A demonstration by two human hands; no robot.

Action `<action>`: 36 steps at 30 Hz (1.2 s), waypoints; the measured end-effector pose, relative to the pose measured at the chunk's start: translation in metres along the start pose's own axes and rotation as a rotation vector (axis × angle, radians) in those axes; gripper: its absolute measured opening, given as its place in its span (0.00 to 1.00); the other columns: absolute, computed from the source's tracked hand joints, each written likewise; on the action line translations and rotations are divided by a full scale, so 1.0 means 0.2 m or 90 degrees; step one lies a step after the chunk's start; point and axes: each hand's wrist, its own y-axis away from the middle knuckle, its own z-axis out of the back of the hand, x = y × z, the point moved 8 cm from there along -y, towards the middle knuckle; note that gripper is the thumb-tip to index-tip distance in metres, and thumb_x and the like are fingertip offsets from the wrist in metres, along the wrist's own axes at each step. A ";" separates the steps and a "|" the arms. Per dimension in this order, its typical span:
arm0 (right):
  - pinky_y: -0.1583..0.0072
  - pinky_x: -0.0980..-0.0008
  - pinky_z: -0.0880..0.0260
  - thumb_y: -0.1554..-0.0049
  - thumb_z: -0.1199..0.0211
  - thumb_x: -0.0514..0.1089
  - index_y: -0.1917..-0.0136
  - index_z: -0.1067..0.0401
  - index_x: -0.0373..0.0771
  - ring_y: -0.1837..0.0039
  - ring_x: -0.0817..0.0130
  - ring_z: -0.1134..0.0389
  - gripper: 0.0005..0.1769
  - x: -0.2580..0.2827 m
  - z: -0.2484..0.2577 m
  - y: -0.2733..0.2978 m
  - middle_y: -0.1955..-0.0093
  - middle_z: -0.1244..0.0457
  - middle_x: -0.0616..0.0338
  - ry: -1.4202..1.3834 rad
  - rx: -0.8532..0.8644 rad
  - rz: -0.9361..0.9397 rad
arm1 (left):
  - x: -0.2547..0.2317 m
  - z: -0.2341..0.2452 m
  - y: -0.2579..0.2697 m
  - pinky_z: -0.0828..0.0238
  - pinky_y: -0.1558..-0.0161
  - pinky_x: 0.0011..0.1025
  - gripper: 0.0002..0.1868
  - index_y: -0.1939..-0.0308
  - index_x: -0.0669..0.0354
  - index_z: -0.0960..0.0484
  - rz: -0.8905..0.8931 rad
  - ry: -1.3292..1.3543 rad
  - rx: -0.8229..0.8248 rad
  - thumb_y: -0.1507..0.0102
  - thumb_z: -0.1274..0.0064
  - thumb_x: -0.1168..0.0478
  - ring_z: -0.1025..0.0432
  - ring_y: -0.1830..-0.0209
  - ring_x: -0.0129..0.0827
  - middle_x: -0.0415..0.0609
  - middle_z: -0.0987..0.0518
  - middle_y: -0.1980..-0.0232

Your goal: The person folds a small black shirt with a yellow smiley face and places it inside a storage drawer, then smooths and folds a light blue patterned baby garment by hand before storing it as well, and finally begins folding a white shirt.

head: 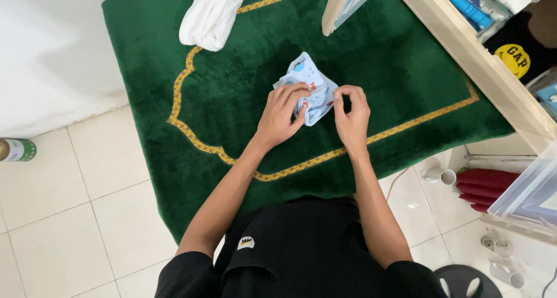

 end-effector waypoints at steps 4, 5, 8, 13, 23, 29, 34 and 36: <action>0.37 0.59 0.36 0.37 0.39 0.36 0.44 0.25 0.34 0.41 0.54 0.32 0.09 0.08 -0.08 -0.03 0.43 0.32 0.50 0.081 0.045 0.096 | -0.01 0.03 0.01 0.40 0.35 0.40 0.14 0.46 0.58 0.23 0.011 0.061 -0.016 0.35 0.44 0.63 0.32 0.35 0.44 0.47 0.24 0.38; 0.36 0.57 0.38 0.38 0.39 0.36 0.43 0.24 0.35 0.40 0.53 0.32 0.09 0.10 -0.09 -0.02 0.43 0.31 0.50 0.109 0.036 0.116 | -0.01 0.04 0.01 0.39 0.35 0.40 0.13 0.47 0.58 0.23 0.013 0.072 -0.024 0.34 0.44 0.63 0.32 0.35 0.44 0.47 0.24 0.38; 0.38 0.61 0.36 0.37 0.40 0.36 0.42 0.25 0.35 0.42 0.58 0.31 0.10 0.08 -0.12 -0.03 0.45 0.30 0.53 0.051 0.044 0.057 | 0.02 0.07 -0.01 0.38 0.34 0.41 0.10 0.48 0.59 0.23 0.028 0.107 -0.044 0.33 0.45 0.64 0.31 0.35 0.45 0.48 0.24 0.39; 0.44 0.73 0.33 0.34 0.44 0.36 0.38 0.29 0.35 0.45 0.74 0.31 0.11 0.04 -0.22 0.03 0.45 0.30 0.57 -0.174 0.096 -0.061 | -0.01 0.17 -0.02 0.36 0.36 0.41 0.09 0.48 0.60 0.22 0.061 0.071 -0.095 0.32 0.47 0.65 0.30 0.37 0.46 0.50 0.24 0.39; 0.46 0.75 0.32 0.32 0.46 0.33 0.39 0.25 0.36 0.49 0.74 0.31 0.12 0.15 -0.26 0.06 0.49 0.30 0.56 -0.139 0.160 -0.026 | -0.08 0.19 0.01 0.36 0.40 0.43 0.08 0.55 0.60 0.20 0.007 -0.091 -0.030 0.35 0.42 0.62 0.28 0.45 0.46 0.48 0.22 0.49; 0.29 0.58 0.43 0.49 0.47 0.23 0.41 0.24 0.39 0.30 0.55 0.37 0.26 0.19 -0.14 0.01 0.35 0.34 0.54 0.118 0.206 0.183 | 0.00 0.16 0.14 0.36 0.42 0.42 0.10 0.57 0.59 0.19 0.033 -0.101 0.029 0.38 0.38 0.60 0.28 0.47 0.46 0.47 0.22 0.50; 0.28 0.54 0.46 0.49 0.40 0.27 0.40 0.24 0.37 0.27 0.54 0.39 0.23 0.16 -0.11 0.03 0.33 0.36 0.52 0.134 0.262 0.211 | -0.01 0.17 0.18 0.35 0.42 0.43 0.14 0.55 0.59 0.19 0.027 -0.108 0.033 0.42 0.36 0.59 0.30 0.44 0.47 0.48 0.24 0.48; 0.29 0.55 0.45 0.46 0.36 0.30 0.40 0.24 0.37 0.27 0.55 0.38 0.20 0.16 -0.11 0.04 0.33 0.36 0.53 0.142 0.255 0.229 | -0.03 0.18 0.20 0.35 0.42 0.43 0.17 0.55 0.60 0.19 0.022 -0.121 0.024 0.45 0.34 0.58 0.30 0.43 0.49 0.49 0.24 0.48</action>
